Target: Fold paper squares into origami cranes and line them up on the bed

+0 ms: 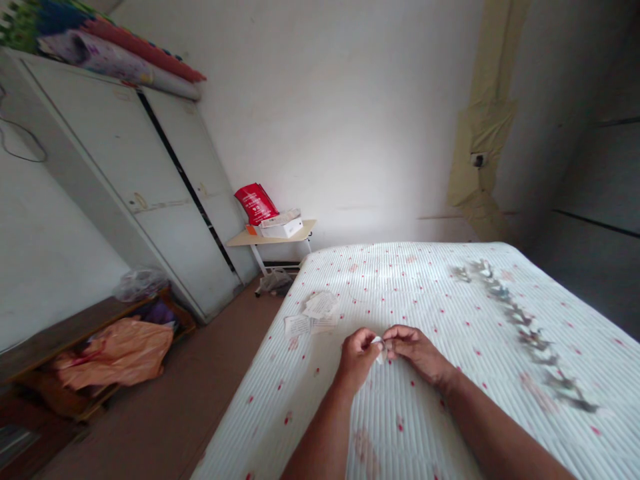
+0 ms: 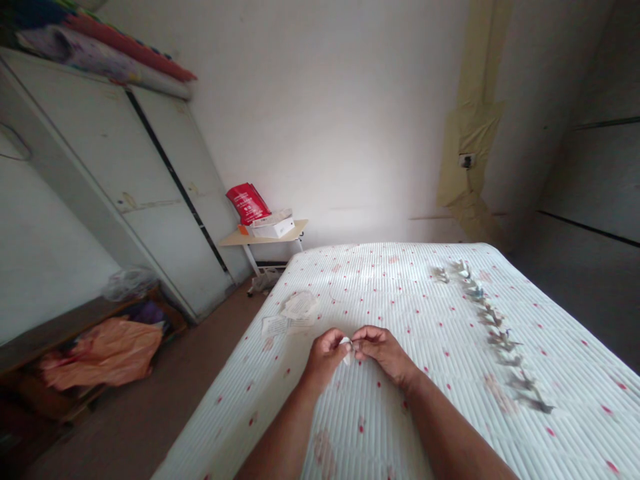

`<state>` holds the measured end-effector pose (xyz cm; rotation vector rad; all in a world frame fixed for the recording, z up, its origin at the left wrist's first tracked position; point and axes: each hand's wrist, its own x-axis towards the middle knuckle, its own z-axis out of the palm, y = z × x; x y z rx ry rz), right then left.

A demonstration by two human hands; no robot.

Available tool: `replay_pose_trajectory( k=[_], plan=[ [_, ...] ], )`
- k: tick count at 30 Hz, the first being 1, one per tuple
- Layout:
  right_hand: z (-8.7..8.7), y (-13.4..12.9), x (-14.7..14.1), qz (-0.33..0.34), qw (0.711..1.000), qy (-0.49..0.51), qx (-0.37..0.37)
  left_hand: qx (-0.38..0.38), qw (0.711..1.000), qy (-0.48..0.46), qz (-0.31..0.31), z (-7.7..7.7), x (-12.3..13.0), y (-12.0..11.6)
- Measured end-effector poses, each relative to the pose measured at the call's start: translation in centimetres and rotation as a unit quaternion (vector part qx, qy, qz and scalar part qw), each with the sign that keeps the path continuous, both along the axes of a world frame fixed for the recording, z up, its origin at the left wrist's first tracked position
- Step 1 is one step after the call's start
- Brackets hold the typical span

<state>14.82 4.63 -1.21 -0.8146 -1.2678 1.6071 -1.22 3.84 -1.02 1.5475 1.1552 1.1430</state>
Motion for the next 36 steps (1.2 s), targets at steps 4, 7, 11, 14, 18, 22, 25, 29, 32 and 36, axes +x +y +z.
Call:
replay_pose_trajectory(
  k=[4, 7, 11, 14, 18, 22, 25, 29, 32, 36],
  plan=[
    [0.0, 0.1, -0.1, 0.0, 1.0, -0.005, 0.009, -0.007, 1.0, 0.007, -0.002, 0.0, 0.1, 0.0],
    [0.2, 0.1, -0.1, 0.006, 1.0, -0.008, 0.013, -0.015, 1.0, -0.002, -0.007, 0.1, 0.1, 0.0],
    [0.5, -0.1, -0.1, 0.006, 1.0, -0.013, 0.027, -0.026, 0.999, -0.012, -0.023, 0.1, 0.1, 0.0],
    [0.7, -0.3, -0.3, -0.007, 0.998, -0.042, 0.046, -0.033, 0.999, -0.016, -0.033, 0.1, 0.0, 0.0],
    [0.6, -0.5, -0.8, -0.039, 0.993, -0.089, 0.069, -0.035, 0.998, -0.028, -0.052, 0.3, -0.1, 0.0],
    [0.3, -0.5, -1.2, -0.05, 0.99, -0.092, 0.089, -0.04, 0.997, -0.026, -0.057, 0.6, -0.1, -0.1],
    [0.4, -0.5, -1.2, -0.046, 0.991, -0.085, 0.09, -0.048, 0.997, -0.012, -0.054, 0.7, 0.0, -0.1],
    [0.4, -0.5, -1.2, -0.041, 0.991, -0.099, 0.082, -0.044, 0.998, 0.011, -0.041, 0.7, 0.2, 0.0],
    [0.0, -0.4, -1.1, -0.046, 0.987, -0.115, 0.106, -0.03, 0.998, 0.044, -0.015, 0.4, 0.3, 0.1],
    [-0.5, -0.1, -1.0, -0.078, 0.973, -0.137, 0.17, -0.019, 0.997, 0.072, -0.005, 0.1, 0.4, 0.2]
  ],
)
